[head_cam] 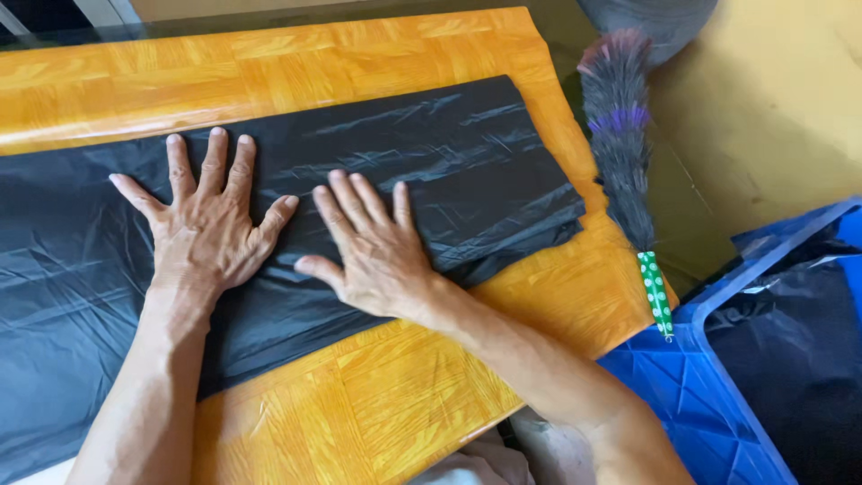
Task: The person folds a large black tarp on a wooden table, smoothing it out and rolling it into a compact bundle. They then place the folded tarp into a small black drawstring bag and secure it.
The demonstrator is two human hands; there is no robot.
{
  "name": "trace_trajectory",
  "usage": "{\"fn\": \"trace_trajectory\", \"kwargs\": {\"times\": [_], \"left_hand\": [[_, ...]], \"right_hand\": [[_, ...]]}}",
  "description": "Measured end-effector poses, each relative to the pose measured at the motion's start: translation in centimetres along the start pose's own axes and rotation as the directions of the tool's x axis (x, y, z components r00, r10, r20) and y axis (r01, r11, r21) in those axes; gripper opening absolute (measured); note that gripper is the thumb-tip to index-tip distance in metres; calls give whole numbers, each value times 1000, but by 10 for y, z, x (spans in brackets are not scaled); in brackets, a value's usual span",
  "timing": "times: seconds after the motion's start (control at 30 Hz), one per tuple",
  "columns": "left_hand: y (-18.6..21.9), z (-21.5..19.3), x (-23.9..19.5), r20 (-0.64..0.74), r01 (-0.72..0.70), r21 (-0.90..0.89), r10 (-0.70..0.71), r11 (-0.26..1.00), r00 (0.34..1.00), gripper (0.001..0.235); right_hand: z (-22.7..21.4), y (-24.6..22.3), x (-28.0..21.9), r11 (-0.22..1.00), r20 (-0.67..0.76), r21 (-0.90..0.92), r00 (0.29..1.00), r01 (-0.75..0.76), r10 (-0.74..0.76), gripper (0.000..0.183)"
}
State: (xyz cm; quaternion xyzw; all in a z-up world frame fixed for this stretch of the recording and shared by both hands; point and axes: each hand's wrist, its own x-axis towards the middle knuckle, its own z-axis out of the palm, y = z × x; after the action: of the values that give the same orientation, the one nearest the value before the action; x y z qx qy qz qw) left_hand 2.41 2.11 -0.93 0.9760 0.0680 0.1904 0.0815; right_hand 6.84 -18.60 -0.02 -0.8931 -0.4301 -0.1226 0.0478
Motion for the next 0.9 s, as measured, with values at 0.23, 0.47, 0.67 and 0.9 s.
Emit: {"fn": "trace_trajectory", "kwargs": {"times": [0.23, 0.47, 0.67, 0.9], "left_hand": [[2, -3, 0, 3, -15, 27, 15, 1000, 1000, 82], [-1, 0, 0, -41, -26, 16, 27, 1000, 999, 83], [2, -3, 0, 8, 38, 21, -38, 999, 999, 84], [5, -7, 5, 104, 64, 41, -68, 997, 992, 85]], "right_hand": [[-5, 125, -52, 940, 153, -118, 930, -320, 336, 86], [-5, 194, -87, 840, 92, 26, 838, -542, 538, 79], [-17, 212, -115, 705, -62, 264, 718, -658, 694, 77], [-75, -20, -99, 846, -260, 466, 954, 260, -150, 44]]}}
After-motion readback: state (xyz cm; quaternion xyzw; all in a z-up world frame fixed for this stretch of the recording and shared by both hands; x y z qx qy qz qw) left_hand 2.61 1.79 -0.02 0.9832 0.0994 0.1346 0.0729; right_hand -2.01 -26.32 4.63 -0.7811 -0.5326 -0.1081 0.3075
